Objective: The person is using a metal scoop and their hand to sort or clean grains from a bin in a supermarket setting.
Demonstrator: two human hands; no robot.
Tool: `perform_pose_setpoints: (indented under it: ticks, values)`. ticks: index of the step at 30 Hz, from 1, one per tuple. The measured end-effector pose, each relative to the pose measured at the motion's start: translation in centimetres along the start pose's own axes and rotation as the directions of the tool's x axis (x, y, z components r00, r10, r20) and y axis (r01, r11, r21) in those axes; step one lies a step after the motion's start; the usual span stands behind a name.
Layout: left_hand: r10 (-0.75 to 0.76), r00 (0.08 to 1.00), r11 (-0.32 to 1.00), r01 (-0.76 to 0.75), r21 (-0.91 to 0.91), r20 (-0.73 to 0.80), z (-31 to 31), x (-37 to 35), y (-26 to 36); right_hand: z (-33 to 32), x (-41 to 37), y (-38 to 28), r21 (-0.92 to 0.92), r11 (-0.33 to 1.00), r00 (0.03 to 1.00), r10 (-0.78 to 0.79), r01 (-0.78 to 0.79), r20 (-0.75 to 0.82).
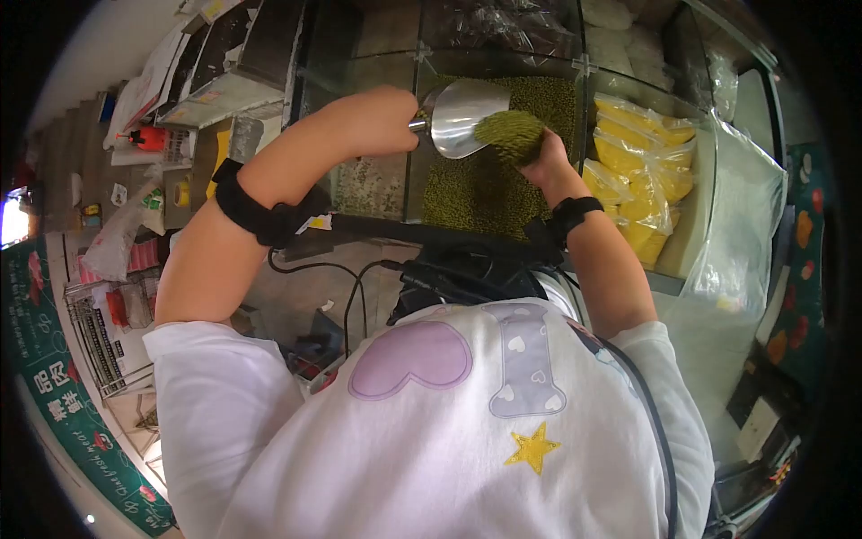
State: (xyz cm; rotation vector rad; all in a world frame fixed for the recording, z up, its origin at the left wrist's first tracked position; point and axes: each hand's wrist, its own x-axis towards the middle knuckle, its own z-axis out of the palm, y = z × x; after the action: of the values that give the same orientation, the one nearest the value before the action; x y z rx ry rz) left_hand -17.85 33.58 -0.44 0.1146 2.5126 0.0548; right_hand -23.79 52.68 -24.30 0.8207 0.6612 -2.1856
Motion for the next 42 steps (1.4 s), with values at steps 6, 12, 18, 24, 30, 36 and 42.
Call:
perform_pose_setpoints:
  ticks: [6, 12, 18, 24, 30, 36, 42]
  values:
    - [0.026, 0.982, 0.992, -0.003, 0.127, -0.186, -0.8, 0.0, 2.2, 0.7, -1.0, -0.4, -0.206, 0.978, 0.992, 0.002, -0.029, -0.126]
    - [0.039, 0.982, 0.965, 0.011, 0.261, -0.186, -0.7, -0.3, 3.3, -0.2, -0.8, -0.7, -0.345, 0.937, 0.999, 0.033, -0.046, -0.043]
    - [0.102, 0.953, 0.945, -0.004, 0.327, -0.285, -0.1, 0.0, 2.1, 0.3, -2.1, -1.0, -0.364, 0.930, 0.996, 0.017, -0.049, -0.092]
    - [0.126, 0.945, 0.962, -0.042, 0.270, -0.302, 1.1, 0.9, 0.7, 0.6, -2.3, -0.7, -0.392, 0.918, 0.991, 0.013, -0.063, -0.131]
    - [0.111, 0.887, 0.990, -0.061, 0.126, -0.449, 4.0, 2.9, -0.8, -0.5, -1.8, -0.8, -0.396, 0.918, 0.999, 0.010, -0.021, -0.031]
    - [0.042, 0.811, 0.987, -0.123, -0.100, -0.583, 7.3, 3.1, -0.8, -1.0, -3.1, -1.6, -0.391, 0.919, 0.985, -0.114, 0.056, -0.127]
    - [-0.043, 0.765, 0.933, -0.198, -0.299, -0.643, 10.2, 4.6, -0.9, -1.6, -4.6, -1.9, -0.438, 0.897, 0.975, -0.151, 0.066, -0.163]
